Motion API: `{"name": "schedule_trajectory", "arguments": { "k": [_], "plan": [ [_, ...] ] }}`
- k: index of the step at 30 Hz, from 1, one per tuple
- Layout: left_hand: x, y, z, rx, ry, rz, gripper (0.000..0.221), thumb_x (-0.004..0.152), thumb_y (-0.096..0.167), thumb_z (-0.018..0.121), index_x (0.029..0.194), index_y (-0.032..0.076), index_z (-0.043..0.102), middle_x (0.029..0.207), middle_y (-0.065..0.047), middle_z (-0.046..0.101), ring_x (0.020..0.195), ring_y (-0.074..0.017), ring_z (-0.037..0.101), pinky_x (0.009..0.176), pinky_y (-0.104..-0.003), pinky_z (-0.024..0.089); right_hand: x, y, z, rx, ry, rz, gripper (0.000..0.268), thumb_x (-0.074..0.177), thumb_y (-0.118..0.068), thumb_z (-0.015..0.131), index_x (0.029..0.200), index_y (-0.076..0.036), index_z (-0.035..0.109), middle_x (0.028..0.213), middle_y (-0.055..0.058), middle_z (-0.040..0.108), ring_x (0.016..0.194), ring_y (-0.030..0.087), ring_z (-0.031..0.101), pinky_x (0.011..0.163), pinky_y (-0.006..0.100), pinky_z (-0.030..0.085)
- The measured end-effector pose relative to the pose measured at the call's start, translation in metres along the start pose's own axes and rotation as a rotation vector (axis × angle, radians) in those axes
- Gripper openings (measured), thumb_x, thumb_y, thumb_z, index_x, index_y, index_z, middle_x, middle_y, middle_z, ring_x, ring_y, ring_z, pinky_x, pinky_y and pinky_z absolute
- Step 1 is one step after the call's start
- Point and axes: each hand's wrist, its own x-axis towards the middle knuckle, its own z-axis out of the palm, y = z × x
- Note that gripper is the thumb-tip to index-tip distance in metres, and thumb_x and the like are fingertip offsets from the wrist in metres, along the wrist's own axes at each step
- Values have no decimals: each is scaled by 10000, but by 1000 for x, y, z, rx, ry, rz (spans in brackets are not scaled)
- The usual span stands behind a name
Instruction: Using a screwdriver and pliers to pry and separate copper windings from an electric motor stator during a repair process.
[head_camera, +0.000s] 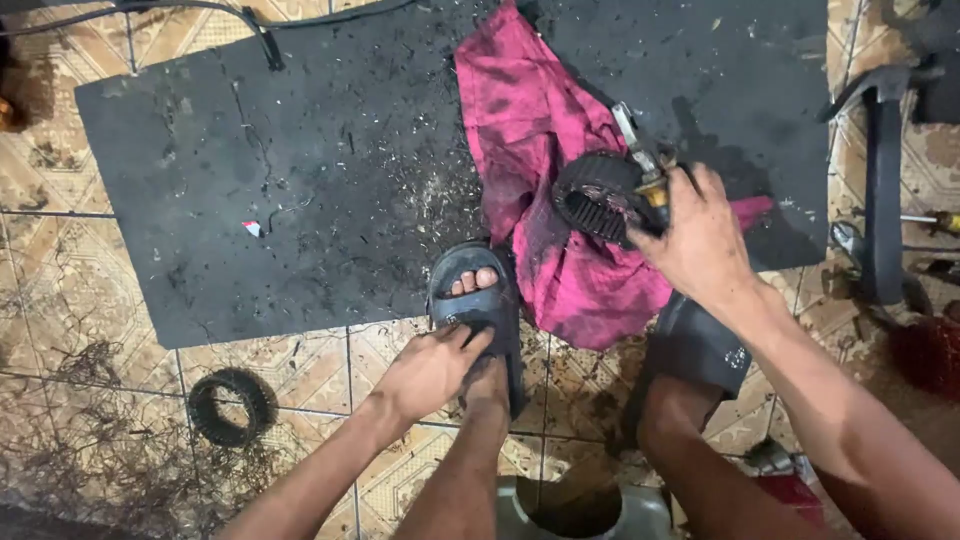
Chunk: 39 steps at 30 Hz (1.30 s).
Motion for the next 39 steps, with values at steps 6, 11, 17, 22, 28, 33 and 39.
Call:
{"name": "schedule_trajectory", "arguments": {
  "k": [6,11,17,22,28,33,39],
  "plan": [
    [4,-24,13,10,-35,-118,445,960,399,577,1378,297,460,1079,-77,747,966,-341,763,817,-539,609,-3,-6,-4,-13,31,-35,744,719,-311,907,1260,97,600,1159,274,566,1145,468,609,886,538,576],
    [-15,-51,-13,-112,-247,-392,272,1068,388,416,1281,304,563,877,23,602,751,-170,614,656,-341,525,5,5,-1,24,-45,-19,801,777,-309,867,1358,91,487,1288,335,518,1268,504,507,1042,563,455],
    [-106,-176,46,-212,38,-832,330,998,477,549,845,187,587,682,10,576,538,-154,522,483,-345,525,12,28,7,17,-217,34,926,850,-382,795,1507,103,359,1530,396,363,1464,510,327,1206,553,294],
    [-187,-259,79,193,33,-667,279,882,345,681,1144,353,585,933,111,721,763,-112,711,656,-314,658,17,23,-1,-16,-315,50,964,869,-470,751,1551,52,312,1595,330,300,1518,432,254,1247,481,227],
    [-126,-202,-28,23,92,-874,755,758,324,790,1403,530,455,1176,226,743,981,-76,796,808,-242,673,12,-6,-25,116,-171,-123,766,780,-89,849,1449,-28,481,1358,149,582,1182,303,609,1057,423,573],
    [-3,27,-166,64,-315,-684,633,876,414,680,1395,532,337,1156,20,724,1078,-226,751,926,-346,590,1,14,11,-29,-277,-87,860,848,-256,845,1514,-22,354,1555,275,361,1436,556,301,1182,587,322],
    [190,-11,32,202,434,-154,572,918,175,466,1469,327,472,1569,-27,396,1397,-277,438,1014,-542,495,-14,43,38,-115,-190,-347,742,910,-325,759,1501,-41,410,1475,254,446,1379,520,370,1146,523,331]
  ]
}}
